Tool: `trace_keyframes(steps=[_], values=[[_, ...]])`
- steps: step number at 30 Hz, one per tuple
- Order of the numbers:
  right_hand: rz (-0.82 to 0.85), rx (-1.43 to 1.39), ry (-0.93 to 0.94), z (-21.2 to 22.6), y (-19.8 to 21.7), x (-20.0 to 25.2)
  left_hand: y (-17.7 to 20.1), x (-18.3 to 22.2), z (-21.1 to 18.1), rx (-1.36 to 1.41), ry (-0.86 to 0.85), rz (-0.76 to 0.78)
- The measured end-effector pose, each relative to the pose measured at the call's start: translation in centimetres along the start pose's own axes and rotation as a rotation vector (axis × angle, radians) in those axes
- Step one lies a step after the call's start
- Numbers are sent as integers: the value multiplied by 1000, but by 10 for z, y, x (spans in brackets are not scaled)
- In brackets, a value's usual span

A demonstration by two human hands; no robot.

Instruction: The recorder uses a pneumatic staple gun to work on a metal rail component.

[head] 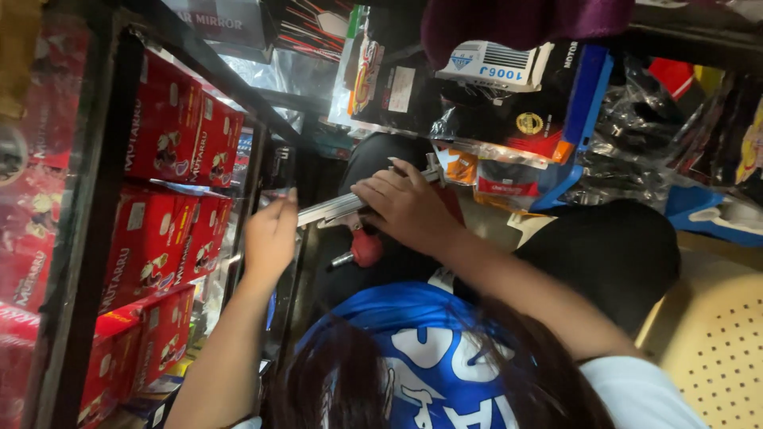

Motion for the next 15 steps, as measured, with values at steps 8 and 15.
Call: trace_keyframes(steps=[8,15], values=[[-199,155,-558,-28,30,29,0,15,-12,6,-47,-34],[-97,-120,-425,-37,9,27,-2,16,-7,64,16,-28]])
Point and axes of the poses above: each hand's wrist, its own x-axis away from the middle knuckle, its own y-axis out of the back of the hand, z = x × y, the point moved 6 cm from there along -x, towards the middle knuckle, and after that the axes turned 14 degrees about z, right-handed, at the moved point
